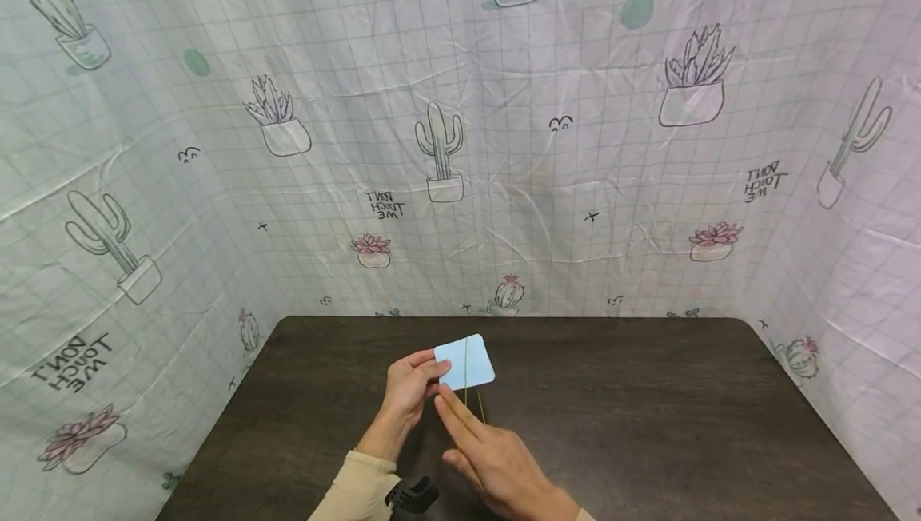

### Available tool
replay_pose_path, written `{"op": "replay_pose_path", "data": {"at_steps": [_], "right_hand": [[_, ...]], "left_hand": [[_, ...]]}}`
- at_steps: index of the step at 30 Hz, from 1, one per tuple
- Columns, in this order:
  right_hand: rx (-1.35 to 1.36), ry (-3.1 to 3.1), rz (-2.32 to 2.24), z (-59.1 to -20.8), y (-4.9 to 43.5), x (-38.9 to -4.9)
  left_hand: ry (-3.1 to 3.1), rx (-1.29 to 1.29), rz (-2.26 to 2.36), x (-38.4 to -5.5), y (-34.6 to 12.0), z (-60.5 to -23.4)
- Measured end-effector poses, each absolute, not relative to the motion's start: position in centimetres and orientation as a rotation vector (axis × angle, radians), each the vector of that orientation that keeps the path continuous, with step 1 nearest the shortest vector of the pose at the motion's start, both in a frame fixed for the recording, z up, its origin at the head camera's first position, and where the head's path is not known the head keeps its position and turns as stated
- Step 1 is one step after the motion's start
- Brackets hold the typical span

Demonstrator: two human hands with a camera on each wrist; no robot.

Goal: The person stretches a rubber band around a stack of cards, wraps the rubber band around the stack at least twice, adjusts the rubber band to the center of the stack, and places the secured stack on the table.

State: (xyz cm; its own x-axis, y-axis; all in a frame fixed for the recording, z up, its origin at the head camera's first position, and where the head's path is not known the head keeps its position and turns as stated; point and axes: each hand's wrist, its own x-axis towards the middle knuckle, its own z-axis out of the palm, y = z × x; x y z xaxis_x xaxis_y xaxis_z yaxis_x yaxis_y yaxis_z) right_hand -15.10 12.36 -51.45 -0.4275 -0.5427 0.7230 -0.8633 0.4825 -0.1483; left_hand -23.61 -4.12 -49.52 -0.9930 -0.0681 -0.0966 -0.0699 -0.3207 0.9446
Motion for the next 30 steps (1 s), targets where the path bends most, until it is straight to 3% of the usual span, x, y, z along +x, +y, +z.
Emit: {"op": "replay_pose_path", "data": {"at_steps": [15,24,30], "right_hand": [[0.656,-2.138,1.483,-50.6,10.6,-14.2],[0.146,-1.947,2.171,-48.8,9.5,-14.0],[-0.058,-1.868,2.378,-47.6,9.2,-13.5]], "left_hand": [[1.909,-0.22,2.606,-23.1,-3.9,-48.8],[2.008,-0.225,2.626,-22.8,-3.3,-48.8],[2.104,-0.221,2.64,-22.9,-3.1,-48.7]]}}
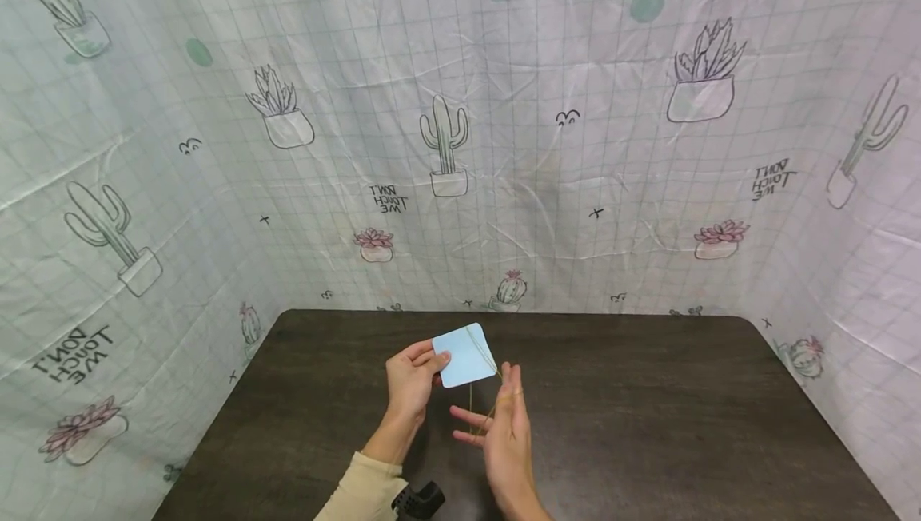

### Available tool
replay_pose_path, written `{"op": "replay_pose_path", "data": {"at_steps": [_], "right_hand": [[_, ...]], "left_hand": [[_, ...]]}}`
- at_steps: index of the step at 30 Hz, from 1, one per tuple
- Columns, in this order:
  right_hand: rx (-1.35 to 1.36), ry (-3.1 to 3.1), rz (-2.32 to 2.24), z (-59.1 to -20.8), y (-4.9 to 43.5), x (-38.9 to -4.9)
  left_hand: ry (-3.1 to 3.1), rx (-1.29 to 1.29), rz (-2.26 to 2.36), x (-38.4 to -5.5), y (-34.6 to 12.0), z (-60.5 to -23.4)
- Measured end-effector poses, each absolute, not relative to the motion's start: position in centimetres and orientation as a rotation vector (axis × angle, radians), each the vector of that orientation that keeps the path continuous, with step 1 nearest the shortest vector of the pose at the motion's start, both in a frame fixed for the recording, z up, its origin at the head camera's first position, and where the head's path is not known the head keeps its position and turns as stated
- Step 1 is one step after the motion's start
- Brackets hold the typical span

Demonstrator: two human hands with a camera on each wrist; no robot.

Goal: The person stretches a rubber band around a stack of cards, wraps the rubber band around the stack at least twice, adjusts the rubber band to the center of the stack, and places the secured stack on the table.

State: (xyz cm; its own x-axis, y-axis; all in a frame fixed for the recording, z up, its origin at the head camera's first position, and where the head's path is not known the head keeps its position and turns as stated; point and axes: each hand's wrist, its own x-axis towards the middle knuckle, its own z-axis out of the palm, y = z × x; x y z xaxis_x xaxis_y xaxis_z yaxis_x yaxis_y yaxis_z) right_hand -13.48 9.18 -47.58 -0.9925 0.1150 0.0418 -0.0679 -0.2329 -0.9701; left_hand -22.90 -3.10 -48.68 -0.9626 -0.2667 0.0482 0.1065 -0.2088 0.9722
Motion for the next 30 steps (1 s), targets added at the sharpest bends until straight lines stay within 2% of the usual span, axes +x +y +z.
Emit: {"op": "replay_pose_path", "data": {"at_steps": [12,21,30], "right_hand": [[0.017,-1.81,2.593,-47.5,9.1,-12.7],[-0.127,-1.873,2.717,-48.8,11.0,-14.2],[-0.109,-1.938,2.871,-48.9,12.9,-15.7]], "left_hand": [[-1.727,0.113,-2.248,-23.0,-3.4,-48.2],[-1.776,-0.043,-2.281,-22.8,-4.1,-48.6],[-1.852,-0.248,-2.325,-22.8,-4.7,-48.8]]}}
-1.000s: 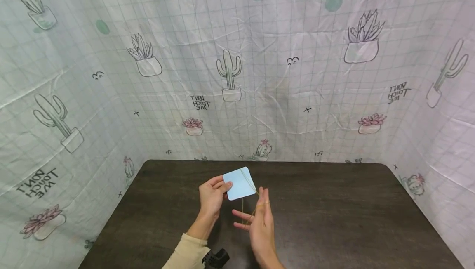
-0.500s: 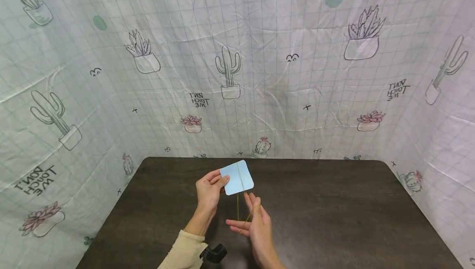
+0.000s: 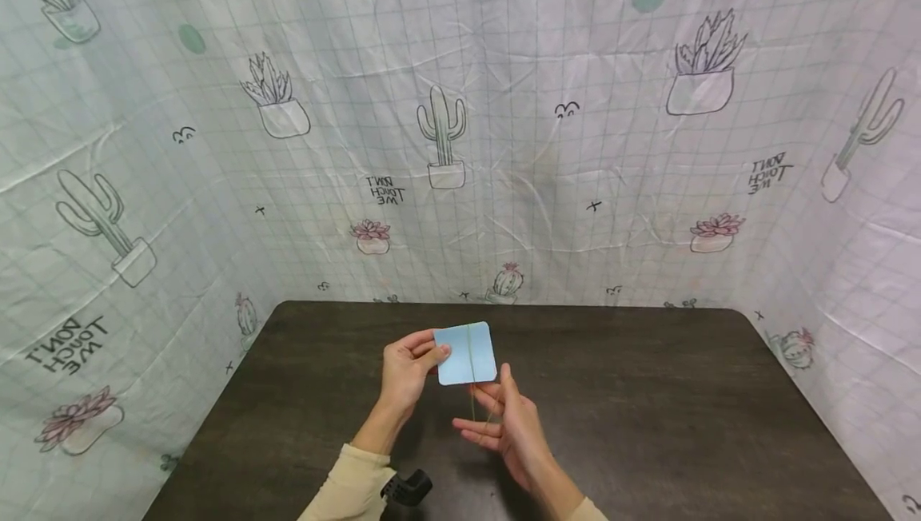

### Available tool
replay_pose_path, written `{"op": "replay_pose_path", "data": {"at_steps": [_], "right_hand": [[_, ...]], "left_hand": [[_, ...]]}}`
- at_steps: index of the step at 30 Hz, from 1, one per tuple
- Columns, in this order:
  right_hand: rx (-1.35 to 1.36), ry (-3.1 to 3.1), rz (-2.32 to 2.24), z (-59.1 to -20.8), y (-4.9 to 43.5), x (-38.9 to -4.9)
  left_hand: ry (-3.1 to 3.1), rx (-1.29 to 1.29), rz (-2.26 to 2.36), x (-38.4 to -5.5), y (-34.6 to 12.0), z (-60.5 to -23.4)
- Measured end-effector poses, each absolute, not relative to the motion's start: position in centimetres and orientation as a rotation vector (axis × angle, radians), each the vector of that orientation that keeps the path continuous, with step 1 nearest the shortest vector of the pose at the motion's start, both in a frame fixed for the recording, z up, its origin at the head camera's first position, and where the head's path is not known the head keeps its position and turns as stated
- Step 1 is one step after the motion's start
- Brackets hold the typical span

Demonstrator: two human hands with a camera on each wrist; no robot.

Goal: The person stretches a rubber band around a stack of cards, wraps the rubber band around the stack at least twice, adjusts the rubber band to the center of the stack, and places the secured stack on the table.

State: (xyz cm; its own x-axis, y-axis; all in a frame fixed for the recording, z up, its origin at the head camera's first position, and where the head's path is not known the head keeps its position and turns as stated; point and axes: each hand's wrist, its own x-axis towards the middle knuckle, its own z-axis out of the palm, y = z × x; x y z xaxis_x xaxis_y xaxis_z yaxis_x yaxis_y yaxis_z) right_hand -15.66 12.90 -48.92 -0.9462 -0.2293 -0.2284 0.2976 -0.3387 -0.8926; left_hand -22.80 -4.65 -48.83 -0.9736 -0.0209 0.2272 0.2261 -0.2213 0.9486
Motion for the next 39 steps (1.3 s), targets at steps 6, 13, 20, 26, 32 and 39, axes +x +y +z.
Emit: {"op": "replay_pose_path", "data": {"at_steps": [6,13,20,26,32,39], "right_hand": [[0.042,1.535,-2.233,-48.7,14.1,-16.5],[0.02,1.517,-2.151,-48.0,15.0,-17.5],[-0.02,1.536,-2.079,-47.5,15.6,-18.3],[-0.029,1.557,-2.035,-47.5,15.8,-18.6],[-0.018,1.577,-1.998,-47.5,16.0,-18.9],[-0.007,1.589,-1.966,-47.5,15.6,-19.0]], "left_hand": [[-1.915,-0.403,-2.317,-22.8,-5.1,-48.9],[-1.989,-0.484,-2.295,-23.0,-5.4,-49.0],[-2.054,-0.614,-2.256,-23.1,-5.8,-48.8],[-2.098,-0.697,-2.239,-23.2,-6.0,-48.9],[-2.147,-0.743,-2.2,-22.3,-6.1,-47.2],[-2.214,-0.831,-2.13,-21.4,-6.0,-45.7]]}}
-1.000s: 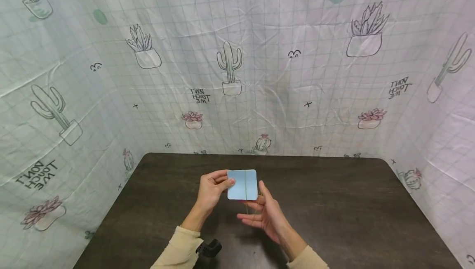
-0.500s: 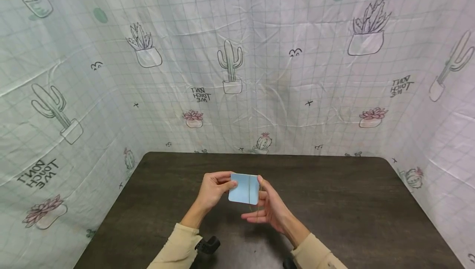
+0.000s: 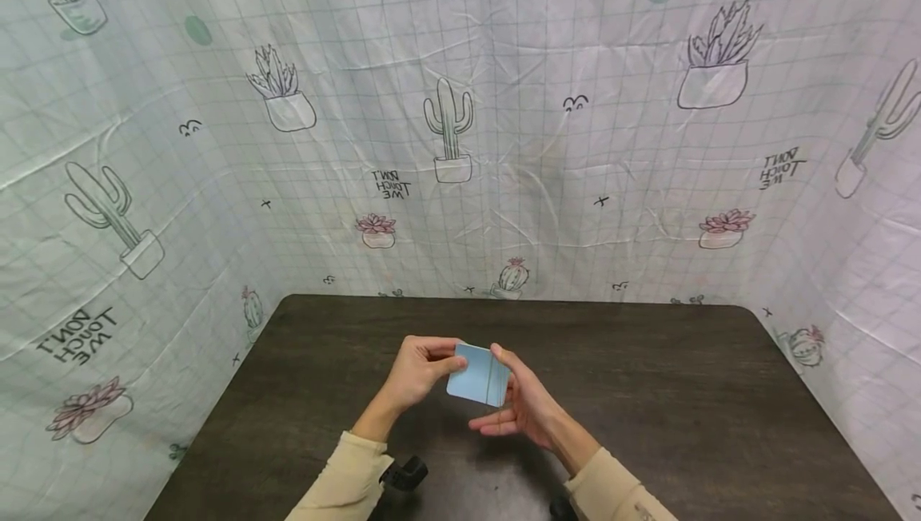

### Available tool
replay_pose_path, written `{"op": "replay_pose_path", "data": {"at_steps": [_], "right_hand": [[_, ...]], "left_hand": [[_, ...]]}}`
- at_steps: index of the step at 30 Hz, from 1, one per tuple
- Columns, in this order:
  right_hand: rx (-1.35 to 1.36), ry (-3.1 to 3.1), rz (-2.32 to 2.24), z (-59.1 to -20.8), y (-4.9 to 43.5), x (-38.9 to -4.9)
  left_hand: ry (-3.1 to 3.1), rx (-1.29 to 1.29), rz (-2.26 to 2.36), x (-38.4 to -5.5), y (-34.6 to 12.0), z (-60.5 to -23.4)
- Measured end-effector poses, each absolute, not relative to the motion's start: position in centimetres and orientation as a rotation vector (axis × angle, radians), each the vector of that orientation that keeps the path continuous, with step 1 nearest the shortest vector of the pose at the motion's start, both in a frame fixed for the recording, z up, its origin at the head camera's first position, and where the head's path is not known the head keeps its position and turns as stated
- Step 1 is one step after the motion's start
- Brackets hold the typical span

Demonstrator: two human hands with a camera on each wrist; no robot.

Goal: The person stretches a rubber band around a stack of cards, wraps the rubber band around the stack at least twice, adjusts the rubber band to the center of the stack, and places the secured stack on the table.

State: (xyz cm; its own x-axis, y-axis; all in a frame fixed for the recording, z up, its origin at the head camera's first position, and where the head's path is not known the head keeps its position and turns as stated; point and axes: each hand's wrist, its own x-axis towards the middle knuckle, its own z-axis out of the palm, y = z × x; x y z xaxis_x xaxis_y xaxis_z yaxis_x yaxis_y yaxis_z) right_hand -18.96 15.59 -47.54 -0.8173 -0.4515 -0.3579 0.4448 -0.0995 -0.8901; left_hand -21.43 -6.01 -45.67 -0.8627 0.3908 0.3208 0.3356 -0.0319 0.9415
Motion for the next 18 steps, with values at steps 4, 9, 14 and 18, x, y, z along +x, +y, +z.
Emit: {"op": "replay_pose_path", "data": {"at_steps": [4,9,14,18], "right_hand": [[0.011,1.583,-1.983,-47.6,15.4,-19.0],[-0.005,1.627,-2.017,-47.9,15.4,-18.9],[-0.047,1.787,-2.034,-48.4,15.2,-18.8],[-0.064,1.875,-2.087,-48.5,14.9,-18.6]], "left_hand": [[2.152,0.789,2.076,-22.2,-5.9,-47.2],[2.11,0.743,2.136,-22.7,-5.7,-48.4],[2.045,0.666,2.201,-23.0,-5.4,-48.8],[2.022,0.579,2.244,-23.1,-5.3,-48.9]]}}
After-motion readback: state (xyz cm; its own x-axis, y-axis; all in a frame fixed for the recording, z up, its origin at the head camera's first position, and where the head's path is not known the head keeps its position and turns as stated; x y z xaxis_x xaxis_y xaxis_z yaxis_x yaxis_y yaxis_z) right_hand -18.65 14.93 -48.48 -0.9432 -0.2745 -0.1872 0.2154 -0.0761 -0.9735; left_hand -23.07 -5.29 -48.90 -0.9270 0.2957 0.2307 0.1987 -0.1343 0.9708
